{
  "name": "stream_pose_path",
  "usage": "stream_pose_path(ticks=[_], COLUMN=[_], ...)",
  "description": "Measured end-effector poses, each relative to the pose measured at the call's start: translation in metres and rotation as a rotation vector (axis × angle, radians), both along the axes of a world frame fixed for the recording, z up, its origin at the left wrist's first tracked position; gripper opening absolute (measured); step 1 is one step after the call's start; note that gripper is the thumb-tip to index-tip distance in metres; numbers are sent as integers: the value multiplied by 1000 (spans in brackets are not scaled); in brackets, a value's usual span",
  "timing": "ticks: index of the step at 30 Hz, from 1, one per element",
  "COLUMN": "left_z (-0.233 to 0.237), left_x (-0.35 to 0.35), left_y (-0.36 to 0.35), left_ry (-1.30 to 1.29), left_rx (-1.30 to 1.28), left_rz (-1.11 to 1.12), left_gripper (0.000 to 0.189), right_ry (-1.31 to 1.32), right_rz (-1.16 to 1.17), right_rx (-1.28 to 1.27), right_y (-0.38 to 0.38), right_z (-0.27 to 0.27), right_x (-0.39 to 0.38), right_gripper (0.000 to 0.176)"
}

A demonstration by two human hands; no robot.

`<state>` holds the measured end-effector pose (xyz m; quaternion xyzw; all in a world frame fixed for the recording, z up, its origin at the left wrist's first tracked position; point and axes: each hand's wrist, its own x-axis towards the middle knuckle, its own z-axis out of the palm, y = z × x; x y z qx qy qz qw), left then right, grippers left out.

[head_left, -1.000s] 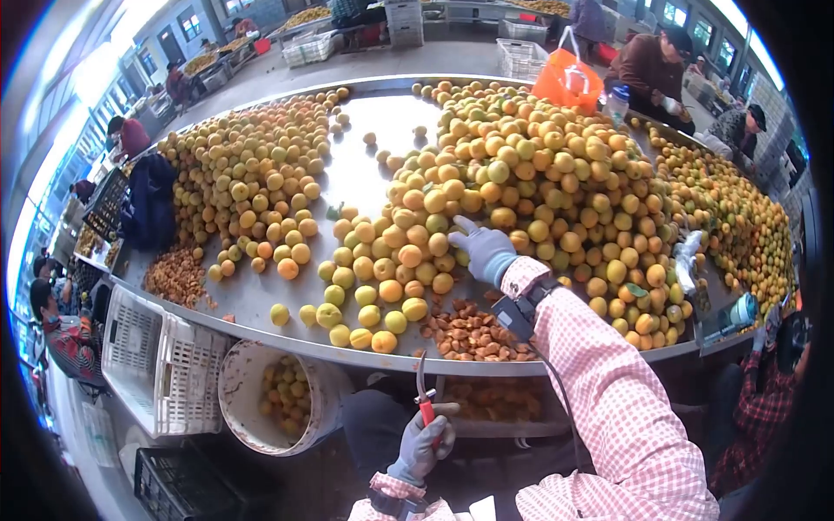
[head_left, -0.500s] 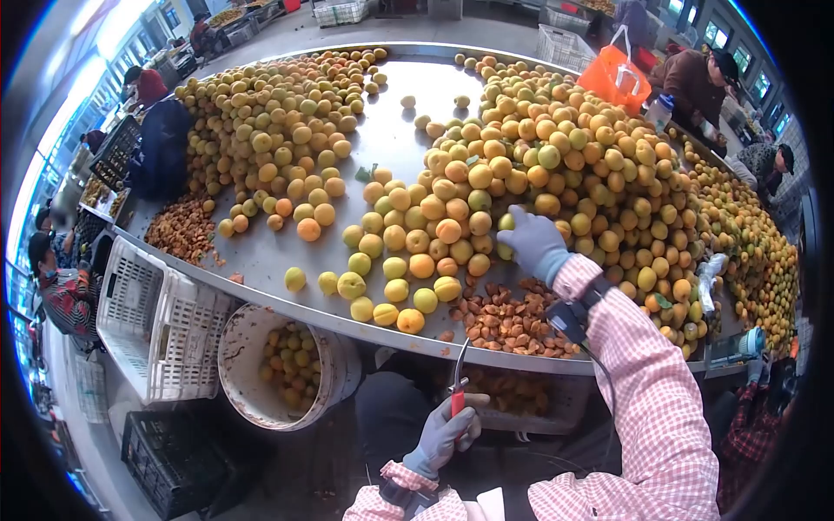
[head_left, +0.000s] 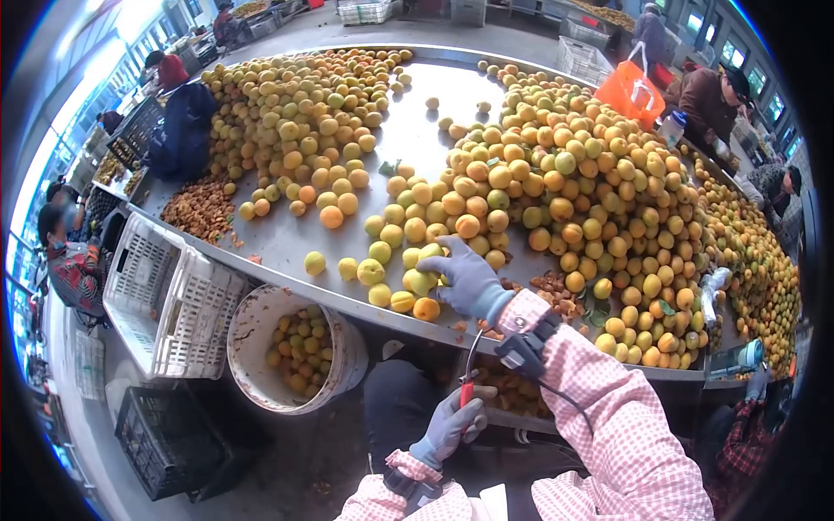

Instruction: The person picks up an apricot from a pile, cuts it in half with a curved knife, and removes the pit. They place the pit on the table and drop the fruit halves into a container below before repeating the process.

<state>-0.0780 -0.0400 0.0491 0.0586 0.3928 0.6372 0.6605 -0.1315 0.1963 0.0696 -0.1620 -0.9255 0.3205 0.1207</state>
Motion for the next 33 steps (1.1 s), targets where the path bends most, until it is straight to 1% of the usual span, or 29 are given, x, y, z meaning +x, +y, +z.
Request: stream_pose_path(ticks=[1, 2, 4, 6, 8, 9, 11, 12, 14, 15, 16, 18, 19, 20, 22, 23, 25, 26, 28, 30, 32, 33], left_z=[-1, -1, -3, 0, 2, 3, 4, 4, 3, 2, 2, 3, 3, 4, 5, 4, 1, 2, 5, 2, 2, 3], left_x=[0, -1, -3, -6, -6, -6, -6, -6, -4, -4, -3, -3, -3, -3, -2, -1, 1, 2, 2, 3, 3, 3], left_y=[-2, -3, -3, -2, 0, 1, 1, 1, 1, 1, 0, 0, 1, 1, 1, 1, 2, 2, 3, 4, 2, 2], left_ry=[-22, -23, -27, -28, -30, -33, -37, -24, -14, -19, -23, -26, -34, -33, -14, -13, 4, 5, 26, 34, 41, 32], left_rx=[-16, -19, 9, 12, 25, 28, 30, 31, 36, 27, 19, 34, 46, 48, 56, 58, 72, 71, 51, 52, 54, 49], left_rz=[9, 20, 16, -2, -29, -35, -45, -45, -45, -42, -39, -29, -19, -18, -20, -25, -20, -24, -36, -24, -16, -21], left_gripper=[38, 38, 38, 38, 38, 37, 37, 39, 41, 38, 36, 36, 36, 36, 35, 35, 39, 39, 39, 39, 39, 38], right_ry=[-117, -117, -220, -205, -120, -124, -14, -18, 103, 117, 118, 161, 239, 240, 224, 226, -85, -84, -58, -79, 17, 15], right_rz=[-4, 7, 47, 56, 121, 115, 79, 76, 29, 48, 48, -123, -134, -132, -99, -104, -45, -49, -105, -121, -167, -169], right_rx=[175, 172, 184, 177, 93, 95, 17, 17, -9, 30, 33, -467, -608, -607, -382, -379, 246, 245, 254, 226, 163, 166], right_y=[-3, -4, -3, 1, 6, 8, 10, 10, 14, 21, 20, 15, 13, 11, 7, 4, -5, -8, -12, -12, -10, -6], right_z=[2, 4, 10, -4, -7, -8, -9, -13, -28, -40, -35, -25, -20, -15, -5, 1, 10, 4, -13, -19, -23, -23], right_x=[-9, -13, -16, -15, -10, -6, 2, 7, 14, 18, 21, 27, 28, 28, 33, 34, 29, 26, 19, 18, 22, 27], right_gripper=[47, 47, 45, 43, 50, 50, 59, 59, 68, 68, 68, 74, 72, 72, 67, 67, 68, 68, 78, 78, 73, 73])
